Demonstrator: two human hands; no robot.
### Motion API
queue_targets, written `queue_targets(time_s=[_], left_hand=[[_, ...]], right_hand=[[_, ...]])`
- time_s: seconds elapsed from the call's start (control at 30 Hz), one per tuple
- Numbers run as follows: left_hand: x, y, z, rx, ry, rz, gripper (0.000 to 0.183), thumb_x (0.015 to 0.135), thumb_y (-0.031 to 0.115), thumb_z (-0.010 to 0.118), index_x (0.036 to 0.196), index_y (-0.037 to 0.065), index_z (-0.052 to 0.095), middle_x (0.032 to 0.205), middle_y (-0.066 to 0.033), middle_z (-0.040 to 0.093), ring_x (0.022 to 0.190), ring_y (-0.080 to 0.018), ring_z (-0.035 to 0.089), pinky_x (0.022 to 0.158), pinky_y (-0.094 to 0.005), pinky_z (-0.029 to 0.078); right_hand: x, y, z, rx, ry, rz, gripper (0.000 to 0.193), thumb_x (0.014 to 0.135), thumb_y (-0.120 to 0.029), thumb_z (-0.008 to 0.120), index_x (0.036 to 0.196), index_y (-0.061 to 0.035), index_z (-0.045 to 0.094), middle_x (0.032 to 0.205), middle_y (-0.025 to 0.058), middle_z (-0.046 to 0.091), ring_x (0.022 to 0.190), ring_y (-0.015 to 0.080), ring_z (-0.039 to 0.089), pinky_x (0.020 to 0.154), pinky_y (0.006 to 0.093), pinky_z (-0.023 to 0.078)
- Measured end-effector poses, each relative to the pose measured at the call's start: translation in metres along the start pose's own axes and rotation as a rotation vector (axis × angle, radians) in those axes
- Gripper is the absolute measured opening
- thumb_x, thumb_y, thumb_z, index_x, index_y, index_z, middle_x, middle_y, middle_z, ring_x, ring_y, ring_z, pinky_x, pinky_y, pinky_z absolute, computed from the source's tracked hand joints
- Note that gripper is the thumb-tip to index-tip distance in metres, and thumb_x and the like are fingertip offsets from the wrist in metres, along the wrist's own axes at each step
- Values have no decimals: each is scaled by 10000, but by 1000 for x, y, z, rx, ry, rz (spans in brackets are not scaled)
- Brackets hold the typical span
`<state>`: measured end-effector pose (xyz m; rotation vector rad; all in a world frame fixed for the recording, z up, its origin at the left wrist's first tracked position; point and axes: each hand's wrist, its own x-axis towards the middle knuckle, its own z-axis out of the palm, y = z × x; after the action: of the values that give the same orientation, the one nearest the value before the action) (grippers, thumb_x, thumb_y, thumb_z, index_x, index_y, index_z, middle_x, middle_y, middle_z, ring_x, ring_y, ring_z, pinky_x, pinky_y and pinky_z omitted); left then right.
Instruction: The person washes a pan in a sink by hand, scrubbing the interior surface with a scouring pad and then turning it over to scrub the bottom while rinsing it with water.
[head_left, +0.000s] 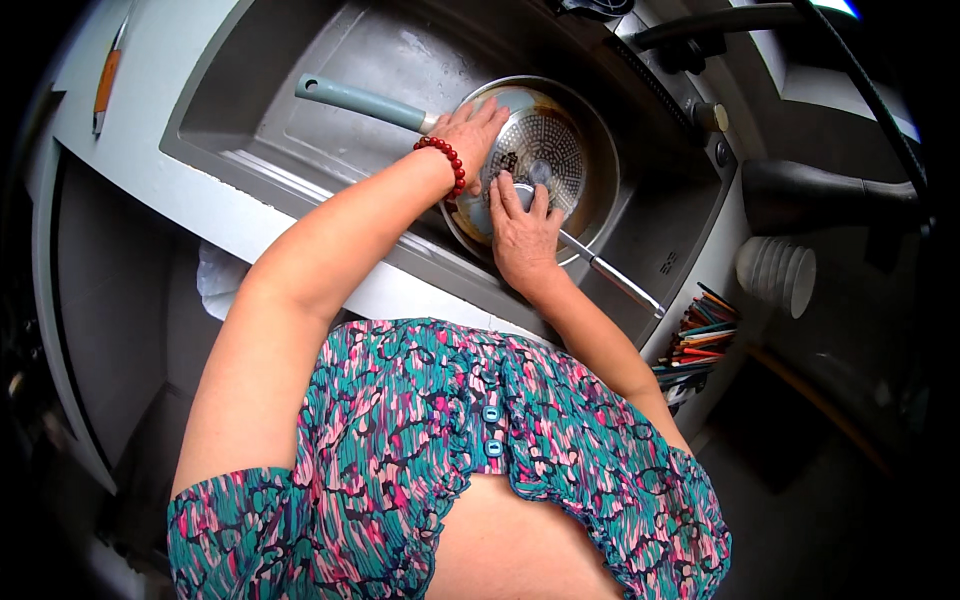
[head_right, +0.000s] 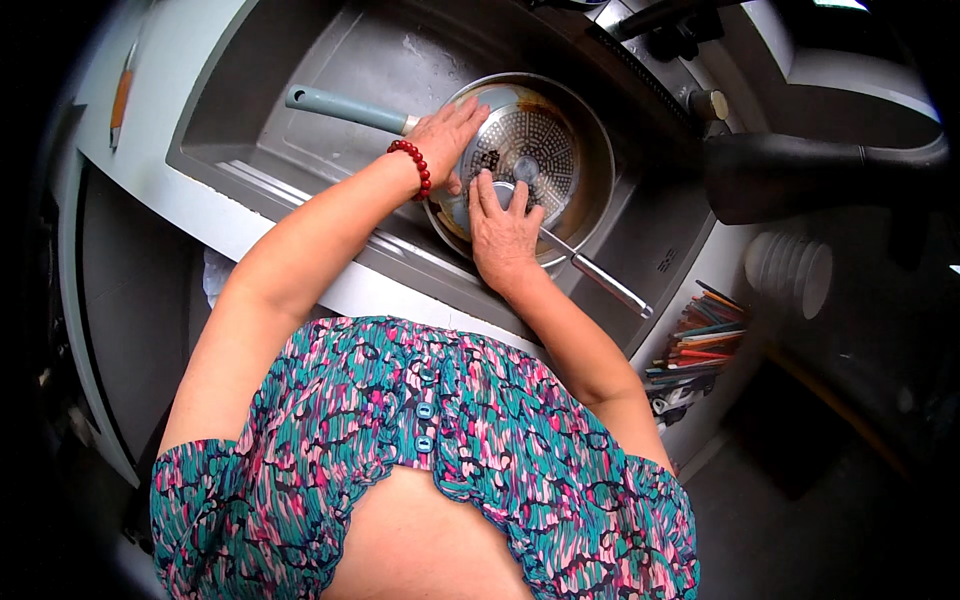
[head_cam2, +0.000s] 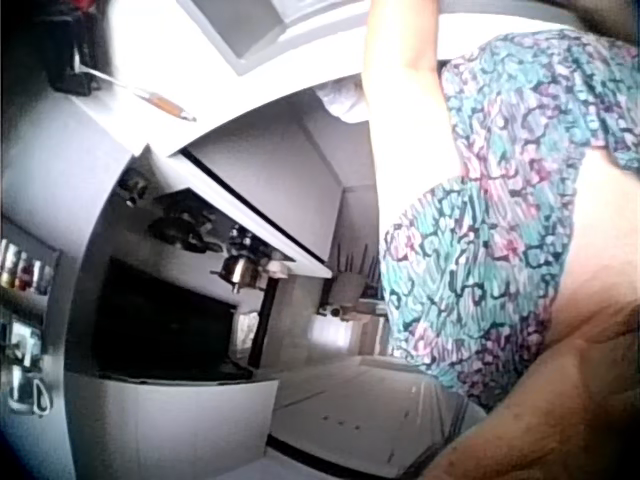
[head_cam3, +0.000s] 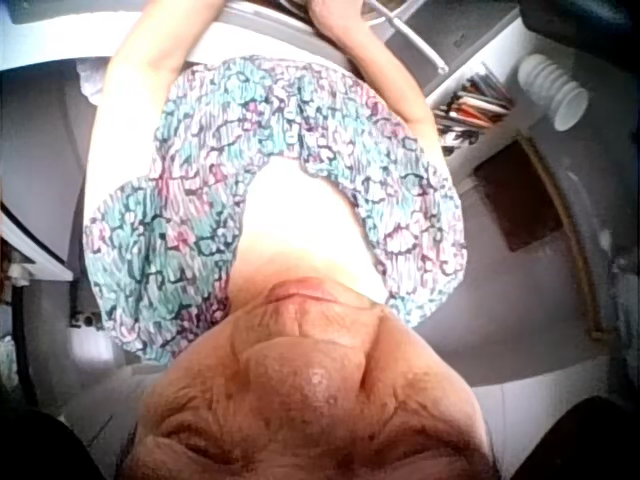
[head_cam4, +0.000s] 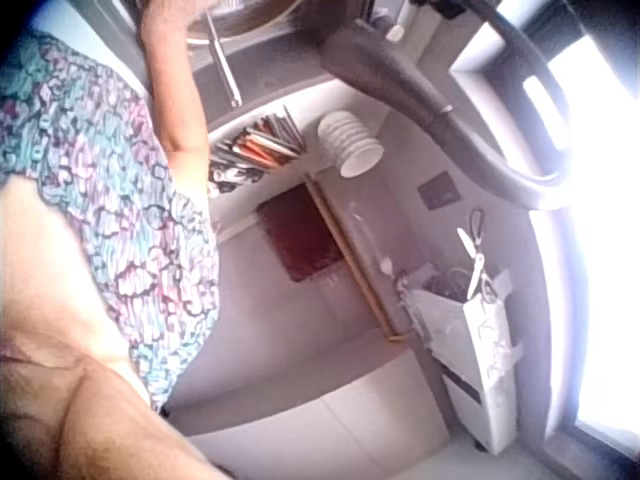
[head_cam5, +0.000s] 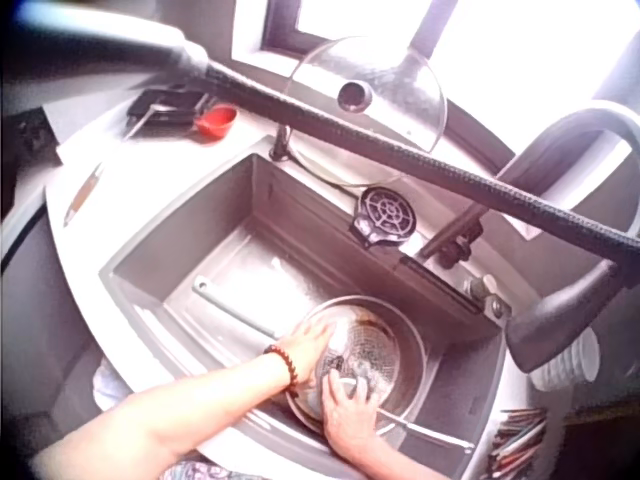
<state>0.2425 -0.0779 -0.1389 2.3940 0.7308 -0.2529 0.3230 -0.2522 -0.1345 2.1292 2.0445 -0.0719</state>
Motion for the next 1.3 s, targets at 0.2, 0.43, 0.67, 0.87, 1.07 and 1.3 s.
queue_targets(time_s=[0.2, 0.43, 0.67, 0.87, 1.07, 1.3], left_hand=[[1, -3, 5, 17, 30, 6, 1196, 504, 134, 904, 1486, 96, 221, 1549, -144, 230, 1372, -341, 309, 1094, -442, 337], [4, -5, 5, 32, 24, 18, 1190, 505, 135, 903, 1479, 87, 222, 1541, -155, 240, 1358, -341, 328, 1085, -433, 350], [1, -4, 4, 2, 12, 5, 1191, 506, 135, 905, 1481, 107, 223, 1548, -144, 231, 1372, -354, 315, 1092, -442, 339], [2, -4, 3, 0, 3, -7, 1199, 503, 135, 908, 1485, 108, 219, 1554, -142, 218, 1375, -360, 314, 1101, -448, 328], [1, -4, 1, -8, 2, -15, 1207, 505, 129, 907, 1491, 118, 211, 1559, -132, 211, 1384, -363, 301, 1110, -450, 316], [3, -3, 0, 3, -26, -25, 1223, 499, 147, 912, 1495, 122, 201, 1559, -129, 213, 1390, -356, 287, 1113, -451, 311]], right_hand=[[53, 23, -15, 61, -63, 220, 581, 808, -122, 563, 1372, -56, 440, 1440, 61, 367, 1170, 432, 403, 802, 542, 404], [9, 7, -8, -14, -65, 77, 550, 816, -139, 543, 1358, -74, 475, 1451, 72, 367, 1196, 462, 388, 831, 586, 386], [36, 28, -6, 12, -119, 211, 566, 826, -123, 531, 1382, -72, 441, 1474, 49, 333, 1209, 449, 379, 830, 566, 387], [8, 9, -2, 9, -73, 79, 577, 824, -129, 530, 1391, -77, 436, 1476, 69, 343, 1228, 470, 373, 819, 589, 393], [37, 26, -9, 52, -127, 218, 594, 806, -118, 560, 1387, -94, 436, 1490, 26, 334, 1214, 434, 391, 839, 574, 400], [22, 14, 3, 27, -9, 138, 639, 765, -101, 592, 1387, -117, 443, 1484, 24, 364, 1231, 429, 392, 846, 596, 398]])
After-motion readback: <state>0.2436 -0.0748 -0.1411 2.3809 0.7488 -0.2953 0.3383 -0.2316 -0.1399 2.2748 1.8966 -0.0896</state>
